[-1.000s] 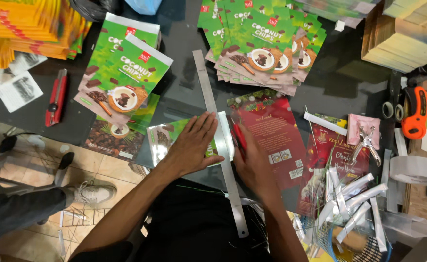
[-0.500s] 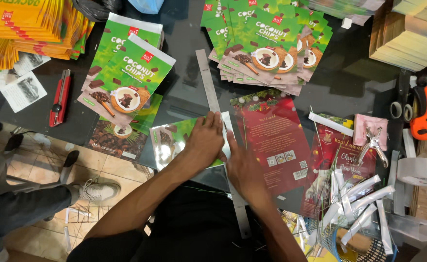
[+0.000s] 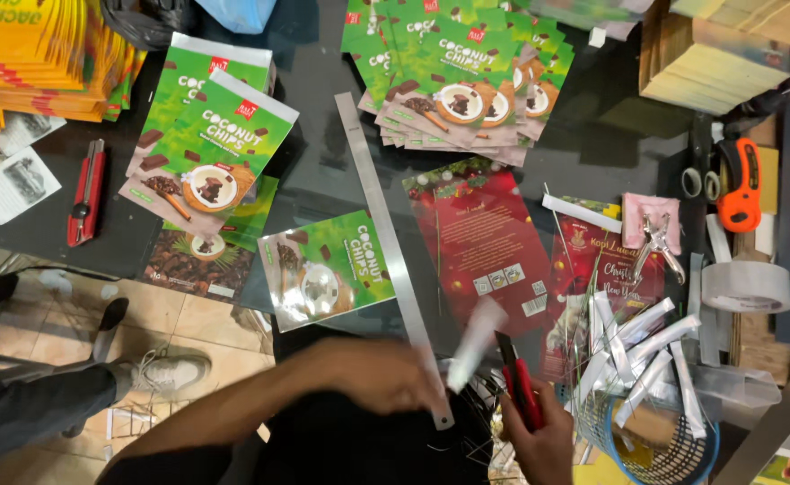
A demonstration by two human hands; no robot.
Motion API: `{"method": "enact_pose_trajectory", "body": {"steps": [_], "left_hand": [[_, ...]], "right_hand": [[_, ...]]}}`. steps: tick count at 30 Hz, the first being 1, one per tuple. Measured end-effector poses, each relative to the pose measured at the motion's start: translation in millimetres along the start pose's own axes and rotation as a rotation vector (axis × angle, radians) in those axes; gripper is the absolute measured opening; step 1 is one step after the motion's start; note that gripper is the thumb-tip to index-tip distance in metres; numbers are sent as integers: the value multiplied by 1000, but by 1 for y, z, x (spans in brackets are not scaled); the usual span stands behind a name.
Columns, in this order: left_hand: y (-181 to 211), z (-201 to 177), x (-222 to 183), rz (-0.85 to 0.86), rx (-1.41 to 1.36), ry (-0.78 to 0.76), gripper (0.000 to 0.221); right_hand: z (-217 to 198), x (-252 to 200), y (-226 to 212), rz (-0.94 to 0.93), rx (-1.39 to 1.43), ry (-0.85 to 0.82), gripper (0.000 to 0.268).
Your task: The person cuts paper packaging for snack items using a utility knife and a ruler, working through a pile of printed sheets on a table.
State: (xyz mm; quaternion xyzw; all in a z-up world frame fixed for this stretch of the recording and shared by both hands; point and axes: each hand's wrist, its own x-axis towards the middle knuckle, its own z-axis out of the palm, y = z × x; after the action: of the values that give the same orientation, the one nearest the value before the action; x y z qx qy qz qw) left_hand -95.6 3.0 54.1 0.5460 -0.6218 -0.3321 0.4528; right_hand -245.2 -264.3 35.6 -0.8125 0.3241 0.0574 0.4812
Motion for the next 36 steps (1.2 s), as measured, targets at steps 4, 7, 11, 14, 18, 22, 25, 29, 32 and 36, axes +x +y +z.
{"method": "enact_pose_trajectory", "body": {"steps": [4,7,11,14,18,22,25,29,32,36], "left_hand": [[6,-29,-39,-38,92,285,49],[-8,-57,-90,-510,489,323,87],[-15,-80,-111,-964,795,395,77],[-34,-72,-111,-996,1042,566,59],[-19,-78,-84,-868,696,849,44],[-46,-65,-79,-762,834,846,69],[-46,-66,-74,-809,864,671,76],[-63,-64,-70,-820,1147,632,72],[-66,-64,-67,-828,1152,654,79],[-65,-67,-66,-801,1078,622,93]], "right_hand": [[35,6,-24,84,146,-232,39],[56,10,-34,-81,-27,-384,39],[66,23,-43,-38,186,-352,34],[58,26,-54,-83,326,-329,38],[60,21,-59,-34,373,-330,42],[71,11,-40,34,258,-334,33],[77,12,-30,119,250,-360,44],[83,20,-19,78,221,-324,44],[83,22,-19,80,246,-337,40],[85,24,-16,37,289,-348,40]]}}
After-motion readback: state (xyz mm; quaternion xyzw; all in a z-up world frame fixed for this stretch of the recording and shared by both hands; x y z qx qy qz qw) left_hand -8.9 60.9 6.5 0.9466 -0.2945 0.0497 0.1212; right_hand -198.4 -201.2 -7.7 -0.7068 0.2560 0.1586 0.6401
